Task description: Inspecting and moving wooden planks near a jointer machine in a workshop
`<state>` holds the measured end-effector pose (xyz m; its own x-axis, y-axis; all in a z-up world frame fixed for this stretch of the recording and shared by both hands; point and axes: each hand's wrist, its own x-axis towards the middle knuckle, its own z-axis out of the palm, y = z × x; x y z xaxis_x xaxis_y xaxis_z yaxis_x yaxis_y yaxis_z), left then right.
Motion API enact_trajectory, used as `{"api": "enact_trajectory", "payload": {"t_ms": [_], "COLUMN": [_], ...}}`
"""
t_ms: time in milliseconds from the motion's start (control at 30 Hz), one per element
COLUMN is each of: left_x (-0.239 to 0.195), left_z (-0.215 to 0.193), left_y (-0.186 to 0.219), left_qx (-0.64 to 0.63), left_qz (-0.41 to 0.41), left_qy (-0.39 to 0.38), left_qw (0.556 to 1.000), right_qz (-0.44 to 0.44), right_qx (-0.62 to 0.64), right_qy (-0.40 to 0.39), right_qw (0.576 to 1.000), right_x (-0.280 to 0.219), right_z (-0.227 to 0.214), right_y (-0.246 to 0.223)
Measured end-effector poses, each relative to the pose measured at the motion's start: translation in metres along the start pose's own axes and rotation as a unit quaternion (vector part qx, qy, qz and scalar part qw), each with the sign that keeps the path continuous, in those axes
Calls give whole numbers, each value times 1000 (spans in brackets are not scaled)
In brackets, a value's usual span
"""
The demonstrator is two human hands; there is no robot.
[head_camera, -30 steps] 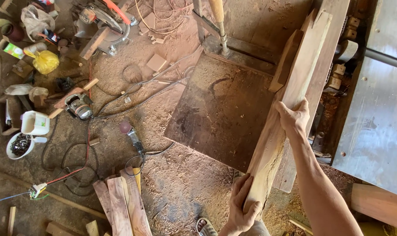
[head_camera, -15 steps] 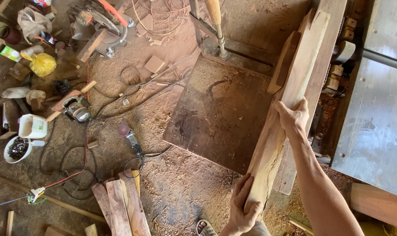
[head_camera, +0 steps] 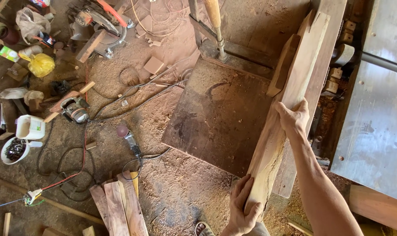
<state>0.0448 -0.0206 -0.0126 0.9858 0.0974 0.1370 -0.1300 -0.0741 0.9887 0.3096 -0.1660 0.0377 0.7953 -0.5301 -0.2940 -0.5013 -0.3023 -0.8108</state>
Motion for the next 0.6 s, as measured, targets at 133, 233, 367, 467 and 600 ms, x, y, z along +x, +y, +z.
{"api": "enact_trajectory", "payload": {"t_ms": [133,233,367,467,600], "left_x": [2,4,9,7,11], "left_z": [3,4,3,4,9], "left_y": [0,0,3,-1,-2], "left_qx": [18,20,15,16,2], "left_qz": [-5,-6,1,-14,9], "left_qy": [10,16,18,13,35], "left_qw": [1000,1000,1000,1000,999], "right_qz": [-7,-10,-17,-31,-17], "right_qx": [-7,-10,-4,-4,-15], "right_qy": [5,9,-2,11,20], "right_qw": [1000,1000,1000,999,1000], "right_x": [0,2,5,12,14], "right_z": [0,1,1,2,3], "right_y": [-3,-4,-3,5,2]}}
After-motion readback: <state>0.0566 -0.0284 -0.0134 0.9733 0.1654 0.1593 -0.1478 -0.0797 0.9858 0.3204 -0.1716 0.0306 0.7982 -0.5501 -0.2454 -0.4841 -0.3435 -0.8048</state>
